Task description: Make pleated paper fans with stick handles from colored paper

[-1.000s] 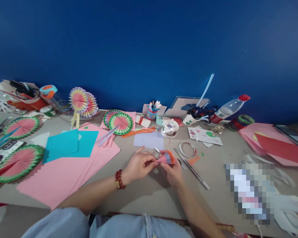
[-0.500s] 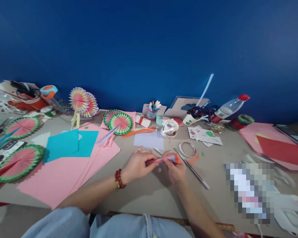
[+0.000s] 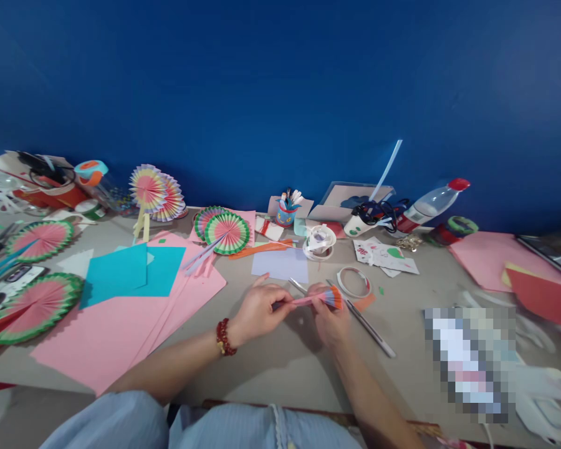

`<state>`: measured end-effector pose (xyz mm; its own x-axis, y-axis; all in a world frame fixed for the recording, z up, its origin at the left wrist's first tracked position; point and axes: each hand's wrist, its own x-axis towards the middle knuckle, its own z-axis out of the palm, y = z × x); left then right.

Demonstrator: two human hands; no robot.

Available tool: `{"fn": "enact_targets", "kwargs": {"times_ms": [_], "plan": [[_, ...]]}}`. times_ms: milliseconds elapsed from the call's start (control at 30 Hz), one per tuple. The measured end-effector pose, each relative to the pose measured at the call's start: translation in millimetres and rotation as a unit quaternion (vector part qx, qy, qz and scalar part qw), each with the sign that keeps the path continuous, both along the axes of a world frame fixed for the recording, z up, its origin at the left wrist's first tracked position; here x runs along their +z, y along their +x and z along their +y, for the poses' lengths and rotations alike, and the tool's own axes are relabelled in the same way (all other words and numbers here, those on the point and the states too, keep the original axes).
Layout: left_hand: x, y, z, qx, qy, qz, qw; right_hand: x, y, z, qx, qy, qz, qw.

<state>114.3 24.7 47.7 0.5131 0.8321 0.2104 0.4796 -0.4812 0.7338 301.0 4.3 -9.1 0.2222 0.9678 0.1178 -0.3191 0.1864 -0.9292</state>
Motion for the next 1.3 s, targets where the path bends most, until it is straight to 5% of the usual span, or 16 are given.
{"fn": "enact_targets", "kwargs": {"times_ms": [267,900,1133,1300], "plan": [[-3.3,1,-1,-0.007,-0.018,0.003,1.0,4.7,-8,-1,0.09,-0.014,-0.066,0.994],[-5.2,-1,2,0.016,0.009,-0.033,0.999,-2.8,3,4,-0.009,0.034,-0.053,0.998],[-0.3,-3,5,-0.008,-0.071,-0.042,0.997,0.5,6,6,-0.034,0.027,-0.057,0.997],[-2.1,-3,3,0.019,-0.053,-0.045,0.997,1.1,7,6,-0.036,0.018,-0.055,0.998]]}}
